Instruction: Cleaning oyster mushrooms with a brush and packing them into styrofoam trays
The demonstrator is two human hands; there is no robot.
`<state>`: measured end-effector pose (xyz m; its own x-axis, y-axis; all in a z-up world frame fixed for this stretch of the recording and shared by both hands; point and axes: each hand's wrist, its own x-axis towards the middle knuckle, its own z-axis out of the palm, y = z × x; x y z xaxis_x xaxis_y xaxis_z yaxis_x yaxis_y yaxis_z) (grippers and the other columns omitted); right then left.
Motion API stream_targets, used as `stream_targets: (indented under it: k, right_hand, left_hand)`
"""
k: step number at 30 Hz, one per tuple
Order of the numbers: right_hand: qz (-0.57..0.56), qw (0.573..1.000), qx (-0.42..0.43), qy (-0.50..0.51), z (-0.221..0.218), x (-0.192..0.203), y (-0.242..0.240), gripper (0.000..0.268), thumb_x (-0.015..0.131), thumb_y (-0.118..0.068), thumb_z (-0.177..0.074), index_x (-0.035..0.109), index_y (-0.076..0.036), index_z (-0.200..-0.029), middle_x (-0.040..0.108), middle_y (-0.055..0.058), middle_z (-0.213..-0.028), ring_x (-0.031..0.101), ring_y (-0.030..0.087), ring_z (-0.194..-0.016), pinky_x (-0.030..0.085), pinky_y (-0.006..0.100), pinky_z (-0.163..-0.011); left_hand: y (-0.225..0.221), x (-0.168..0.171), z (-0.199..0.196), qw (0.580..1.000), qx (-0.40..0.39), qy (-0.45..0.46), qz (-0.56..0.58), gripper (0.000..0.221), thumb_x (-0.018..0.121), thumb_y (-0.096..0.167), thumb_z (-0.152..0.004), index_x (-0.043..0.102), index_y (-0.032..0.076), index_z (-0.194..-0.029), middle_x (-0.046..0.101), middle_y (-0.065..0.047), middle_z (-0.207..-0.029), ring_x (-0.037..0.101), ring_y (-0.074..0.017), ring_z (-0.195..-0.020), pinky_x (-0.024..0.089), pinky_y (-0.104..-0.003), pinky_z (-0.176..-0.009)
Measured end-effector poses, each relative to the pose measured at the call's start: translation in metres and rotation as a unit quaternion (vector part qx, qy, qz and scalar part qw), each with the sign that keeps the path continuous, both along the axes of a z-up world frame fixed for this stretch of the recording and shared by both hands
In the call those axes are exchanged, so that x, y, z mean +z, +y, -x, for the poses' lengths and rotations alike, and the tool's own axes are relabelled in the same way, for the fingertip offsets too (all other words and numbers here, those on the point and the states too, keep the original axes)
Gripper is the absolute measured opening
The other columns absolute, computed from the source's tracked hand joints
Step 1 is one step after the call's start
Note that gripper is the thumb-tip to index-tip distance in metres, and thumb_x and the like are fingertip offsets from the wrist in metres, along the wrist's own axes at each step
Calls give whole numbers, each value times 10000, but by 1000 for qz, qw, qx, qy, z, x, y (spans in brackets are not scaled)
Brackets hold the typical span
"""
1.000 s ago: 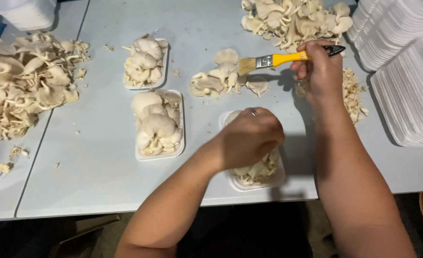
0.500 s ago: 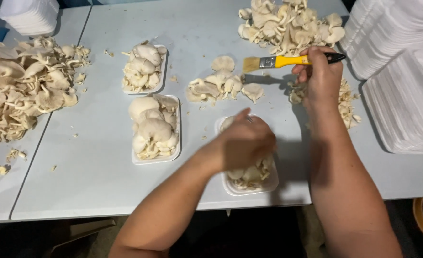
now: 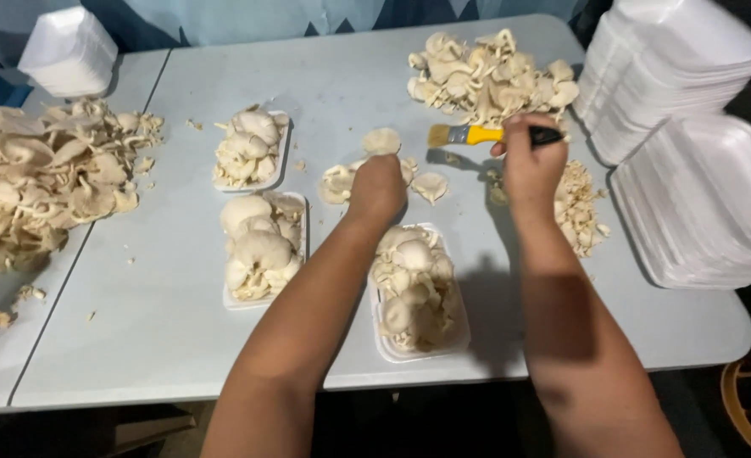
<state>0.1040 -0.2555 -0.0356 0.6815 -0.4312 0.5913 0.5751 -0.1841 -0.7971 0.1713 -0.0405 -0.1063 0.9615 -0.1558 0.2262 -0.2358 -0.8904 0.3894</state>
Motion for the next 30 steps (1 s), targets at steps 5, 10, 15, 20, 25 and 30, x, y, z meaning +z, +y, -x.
stream_targets:
  k: [5,10,15,20,25,30]
  right_hand:
    - [26,1000,1,-5,7,5,4,140,619,-98,-1030,693,-57,-919,634,132,-573,480,129,-479,342,246,-494]
    - [-67,994,65,53,5,1,0,130,588,-174,-1025,670,-86,-977,647,152,-601,477,124,-397,379,219,-413]
    - [-190,946,249,89,0,-6,3,235,569,-289,-1024,645,-66,-1014,641,159,-613,552,106,-412,539,245,-455]
    - [-108,936,310,126,-8,-33,16,278,614,-289,-1003,662,-16,-1018,640,204,-611,541,129,-397,546,283,-453]
    - [-86,950,273,126,-1,-24,12,288,609,-287,-1013,650,-4,-1047,638,204,-627,532,123,-409,535,262,-474]
    - [-106,971,189,102,-4,-20,-1,207,572,-246,-1034,635,-49,-1033,609,163,-612,511,108,-395,519,254,-456]
  left_hand:
    - [5,40,32,999,12,-37,38,107,706,90,-822,742,35,-906,697,-151,-801,749,-400,-827,614,-504,-706]
    - [35,51,51,942,37,38,332,149,721,233,-808,758,141,-919,731,-109,-840,735,-327,-890,586,-459,-792]
    - [53,87,110,676,54,201,707,224,587,89,-962,526,-34,-1138,430,-20,-832,637,-157,-695,663,-371,-719]
    - [56,62,95,708,40,194,678,266,567,95,-987,590,-45,-1212,521,-75,-904,641,-149,-742,669,-408,-735]
    - [61,60,96,706,1,193,681,385,625,58,-952,581,-47,-1319,625,-215,-1080,699,-267,-901,631,-433,-839]
    - [60,44,88,693,-58,190,693,492,736,-45,-856,569,-96,-1316,675,-226,-1102,719,-298,-995,617,-424,-911]
